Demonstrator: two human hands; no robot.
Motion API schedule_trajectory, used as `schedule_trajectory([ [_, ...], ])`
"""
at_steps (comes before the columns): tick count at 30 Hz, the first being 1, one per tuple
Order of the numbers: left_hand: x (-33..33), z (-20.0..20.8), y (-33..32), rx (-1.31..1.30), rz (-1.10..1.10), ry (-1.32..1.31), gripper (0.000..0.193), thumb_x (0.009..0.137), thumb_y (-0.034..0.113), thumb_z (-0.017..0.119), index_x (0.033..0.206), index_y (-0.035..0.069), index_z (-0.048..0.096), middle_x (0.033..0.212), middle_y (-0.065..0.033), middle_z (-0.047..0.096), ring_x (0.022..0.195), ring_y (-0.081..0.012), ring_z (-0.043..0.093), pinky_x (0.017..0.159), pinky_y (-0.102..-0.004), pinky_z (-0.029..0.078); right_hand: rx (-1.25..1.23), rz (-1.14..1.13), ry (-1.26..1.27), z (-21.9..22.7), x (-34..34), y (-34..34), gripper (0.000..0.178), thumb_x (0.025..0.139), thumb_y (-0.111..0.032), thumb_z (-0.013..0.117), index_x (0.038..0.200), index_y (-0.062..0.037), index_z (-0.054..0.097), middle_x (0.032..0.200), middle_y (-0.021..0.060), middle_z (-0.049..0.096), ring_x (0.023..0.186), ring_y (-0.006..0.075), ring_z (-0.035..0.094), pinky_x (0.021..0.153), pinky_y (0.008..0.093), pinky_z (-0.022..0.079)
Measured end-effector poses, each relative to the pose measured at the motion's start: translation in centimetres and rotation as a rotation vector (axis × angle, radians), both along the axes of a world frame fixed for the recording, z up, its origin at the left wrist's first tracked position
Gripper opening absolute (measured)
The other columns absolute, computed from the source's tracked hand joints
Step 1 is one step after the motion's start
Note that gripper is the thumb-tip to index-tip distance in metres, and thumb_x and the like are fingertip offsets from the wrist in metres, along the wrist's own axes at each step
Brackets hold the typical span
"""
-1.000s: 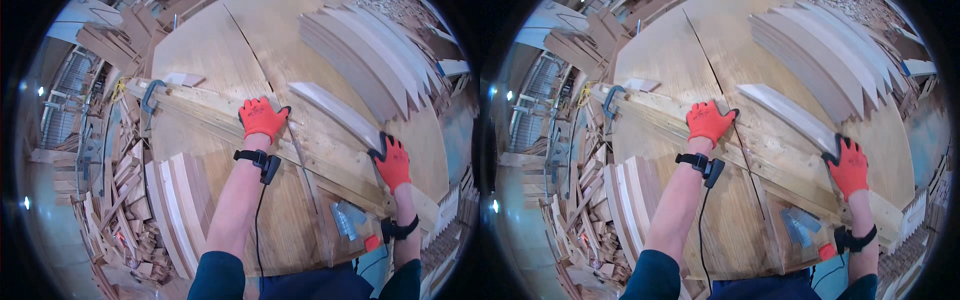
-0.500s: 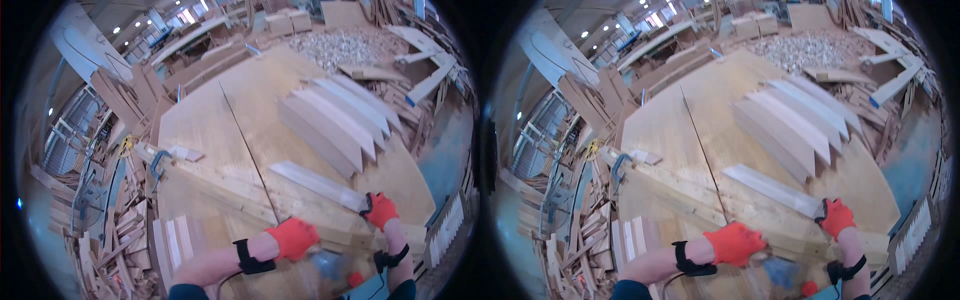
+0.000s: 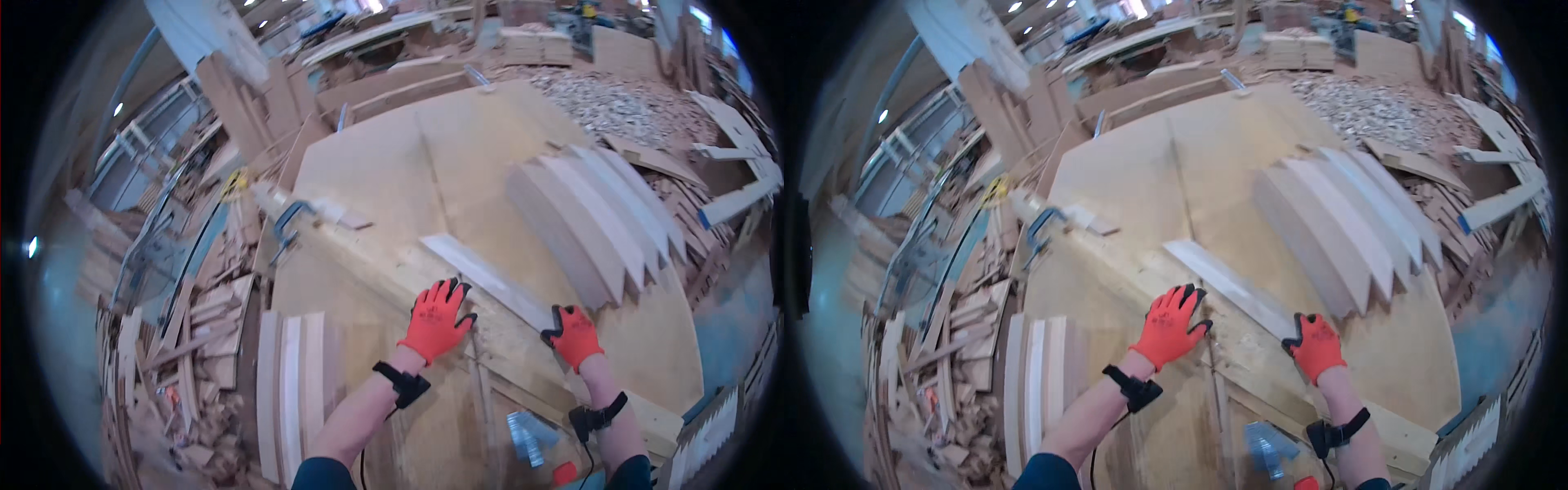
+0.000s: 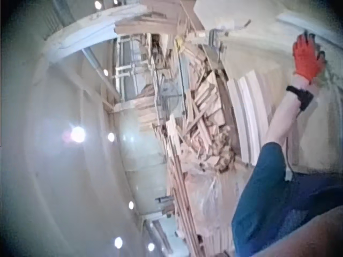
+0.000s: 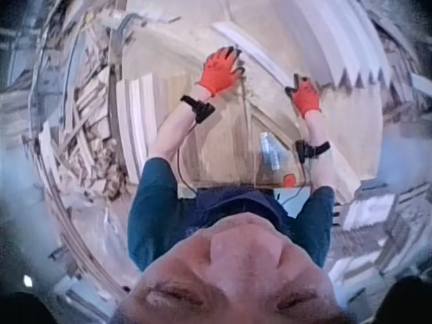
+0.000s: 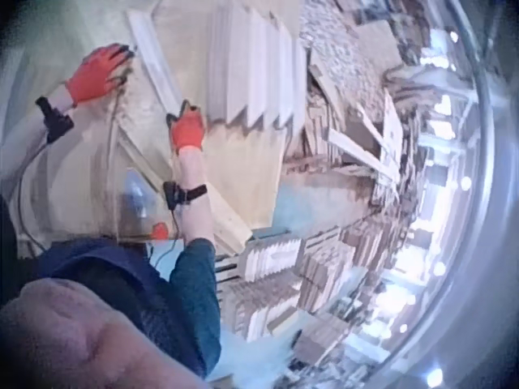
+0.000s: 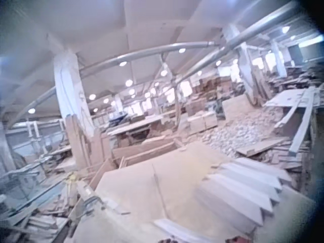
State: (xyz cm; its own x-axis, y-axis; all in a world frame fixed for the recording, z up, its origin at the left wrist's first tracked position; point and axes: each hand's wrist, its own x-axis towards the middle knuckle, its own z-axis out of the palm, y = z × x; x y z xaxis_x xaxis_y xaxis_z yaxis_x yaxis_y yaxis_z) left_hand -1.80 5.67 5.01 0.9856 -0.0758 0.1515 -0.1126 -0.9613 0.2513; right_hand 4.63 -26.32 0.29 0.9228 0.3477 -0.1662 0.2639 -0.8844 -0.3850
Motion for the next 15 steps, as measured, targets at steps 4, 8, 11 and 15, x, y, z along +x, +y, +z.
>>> schedule_trajectory([
  [4,-1.1,-2.4,5.4,0.033,0.166,0.052,0.057,0.091,0.030,0.063,0.143,0.012,0.051,0.147,-0.0204,0.050,0.139,-0.0378,0.043,0.114,-0.0488,0.034,0.016,0.039,-0.009,0.5,2.3,5.5,0.064,0.082,-0.035,0.080,0.136,-0.0090,0.058,0.128,0.0205,0.057,0.117,0.0367,0.060,0.097,0.0471,0.051],
  [8,0.5,-4.2,8.8,-0.065,0.205,-0.031,0.052,0.092,0.030,0.058,0.139,0.009,0.052,0.143,-0.0206,0.052,0.133,-0.0358,0.047,0.109,-0.0502,0.037,-0.008,0.094,-0.051,0.4,3.9,9.8,0.065,0.082,-0.033,0.080,0.138,-0.0080,0.057,0.128,0.0186,0.057,0.118,0.0355,0.060,0.097,0.0462,0.051],
  [11,2.4,-5.0,10.9,0.006,0.265,-0.026,0.053,0.092,0.029,0.058,0.140,0.009,0.052,0.144,-0.0195,0.051,0.133,-0.0354,0.047,0.110,-0.0511,0.036,0.076,0.173,-0.068,-0.4,5.2,12.2,0.060,0.084,-0.029,0.078,0.136,-0.0071,0.058,0.129,0.0180,0.057,0.117,0.0361,0.061,0.097,0.0460,0.051],
  [15,3.7,-5.1,12.6,0.088,0.313,0.023,0.052,0.092,0.029,0.059,0.142,0.015,0.053,0.147,-0.0164,0.051,0.139,-0.0355,0.042,0.115,-0.0549,0.028,0.115,0.299,-0.024,-1.1,6.9,15.9,0.053,0.086,-0.023,0.074,0.133,-0.0071,0.059,0.128,0.0180,0.058,0.115,0.0376,0.061,0.097,0.0456,0.051],
])
